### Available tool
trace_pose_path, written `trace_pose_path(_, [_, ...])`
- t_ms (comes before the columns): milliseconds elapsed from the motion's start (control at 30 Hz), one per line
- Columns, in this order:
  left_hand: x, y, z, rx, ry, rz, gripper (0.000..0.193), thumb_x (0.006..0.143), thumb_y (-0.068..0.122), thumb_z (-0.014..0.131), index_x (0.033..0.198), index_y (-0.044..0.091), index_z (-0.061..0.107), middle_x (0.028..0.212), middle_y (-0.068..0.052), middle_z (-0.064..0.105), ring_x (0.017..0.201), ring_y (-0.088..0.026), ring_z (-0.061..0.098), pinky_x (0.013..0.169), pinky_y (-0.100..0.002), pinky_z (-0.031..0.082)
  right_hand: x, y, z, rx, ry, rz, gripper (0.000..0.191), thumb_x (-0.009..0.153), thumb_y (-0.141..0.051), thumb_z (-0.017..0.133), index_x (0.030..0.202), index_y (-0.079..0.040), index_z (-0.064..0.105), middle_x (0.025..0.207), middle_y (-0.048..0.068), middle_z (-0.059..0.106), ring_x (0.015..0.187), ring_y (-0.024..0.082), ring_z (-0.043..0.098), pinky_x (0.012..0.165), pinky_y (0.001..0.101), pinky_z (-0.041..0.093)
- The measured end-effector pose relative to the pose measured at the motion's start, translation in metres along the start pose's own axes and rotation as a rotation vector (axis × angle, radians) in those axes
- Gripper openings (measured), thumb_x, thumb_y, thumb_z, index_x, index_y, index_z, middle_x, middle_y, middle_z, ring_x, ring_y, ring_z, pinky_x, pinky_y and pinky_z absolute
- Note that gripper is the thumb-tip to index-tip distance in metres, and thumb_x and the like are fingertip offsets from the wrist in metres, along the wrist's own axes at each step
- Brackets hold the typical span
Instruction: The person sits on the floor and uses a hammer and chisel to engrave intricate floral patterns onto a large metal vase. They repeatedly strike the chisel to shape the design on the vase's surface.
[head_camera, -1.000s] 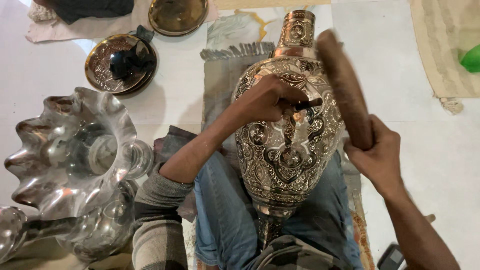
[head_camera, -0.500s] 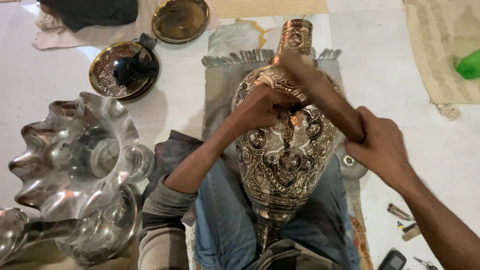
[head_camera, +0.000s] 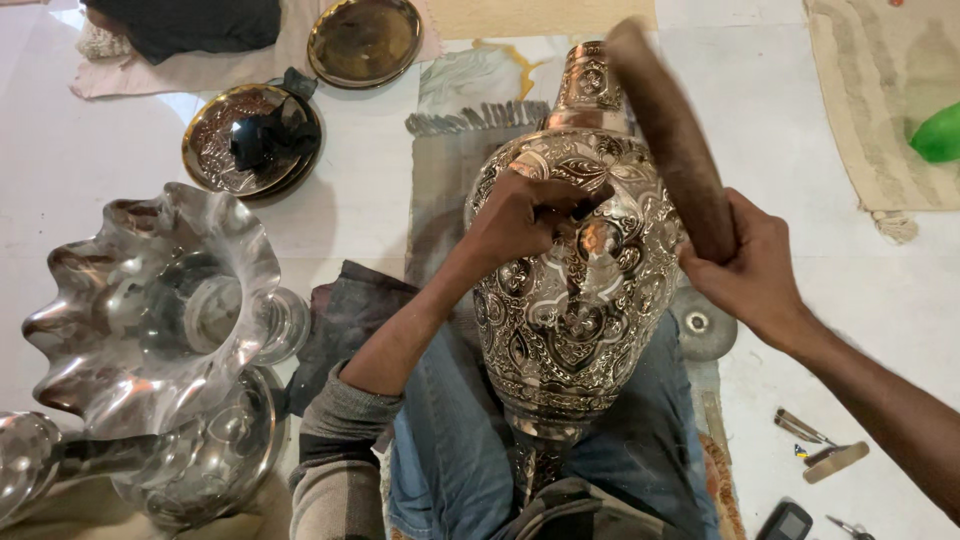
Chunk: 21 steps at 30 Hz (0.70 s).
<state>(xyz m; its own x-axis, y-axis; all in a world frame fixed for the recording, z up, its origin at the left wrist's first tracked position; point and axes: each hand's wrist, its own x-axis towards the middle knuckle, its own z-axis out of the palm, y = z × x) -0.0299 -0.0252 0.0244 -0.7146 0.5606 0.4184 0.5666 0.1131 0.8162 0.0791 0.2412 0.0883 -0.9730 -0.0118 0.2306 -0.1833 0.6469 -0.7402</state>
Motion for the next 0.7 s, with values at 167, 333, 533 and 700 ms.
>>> trace_pose_path(167, [-0.003, -0.007, 0.001, -0.166, 0.023, 0.0, 0.053, 0.07, -0.021, 0.05, 0.114, -0.002, 0.071, 0.099, -0.015, 0.078, 0.09, -0.014, 0.078, 0.076, -0.028, 0.067, 0.007, -0.009, -0.007, -0.114, -0.104, -0.01, 0.032, 0.079, -0.015, 0.072, 0.105, 0.0, 0.063, 0.075, 0.014, 0.064, 0.069, 0.029, 0.06, 0.063, 0.0414, 0.048])
trace_pose_path(333, [-0.006, -0.008, 0.004, -0.028, 0.053, 0.032, 0.04, 0.075, -0.021, 0.057, 0.106, -0.003, 0.073, 0.094, -0.012, 0.079, 0.087, -0.016, 0.081, 0.073, -0.027, 0.067, 0.019, -0.019, -0.015, -0.285, -0.246, 0.146, 0.034, 0.072, -0.014, 0.073, 0.102, -0.001, 0.064, 0.073, 0.021, 0.065, 0.066, 0.04, 0.063, 0.06, 0.0494, 0.047])
trace_pose_path(533, [-0.01, -0.008, 0.006, -0.113, 0.092, 0.007, 0.046, 0.071, -0.022, 0.06, 0.111, -0.004, 0.072, 0.101, -0.014, 0.079, 0.09, -0.018, 0.079, 0.076, -0.027, 0.066, 0.033, -0.025, -0.018, -0.452, -0.293, 0.03, 0.03, 0.07, -0.015, 0.073, 0.095, -0.001, 0.061, 0.071, 0.021, 0.067, 0.069, 0.04, 0.067, 0.064, 0.0495, 0.048])
trace_pose_path(700, [-0.015, -0.012, 0.011, -0.076, 0.19, -0.054, 0.049, 0.077, -0.021, 0.059, 0.12, -0.002, 0.072, 0.104, -0.016, 0.079, 0.091, -0.017, 0.079, 0.078, -0.025, 0.066, 0.041, -0.025, -0.017, -0.377, -0.262, 0.033, 0.031, 0.071, -0.017, 0.072, 0.097, -0.003, 0.061, 0.071, 0.019, 0.067, 0.065, 0.038, 0.067, 0.061, 0.0487, 0.047])
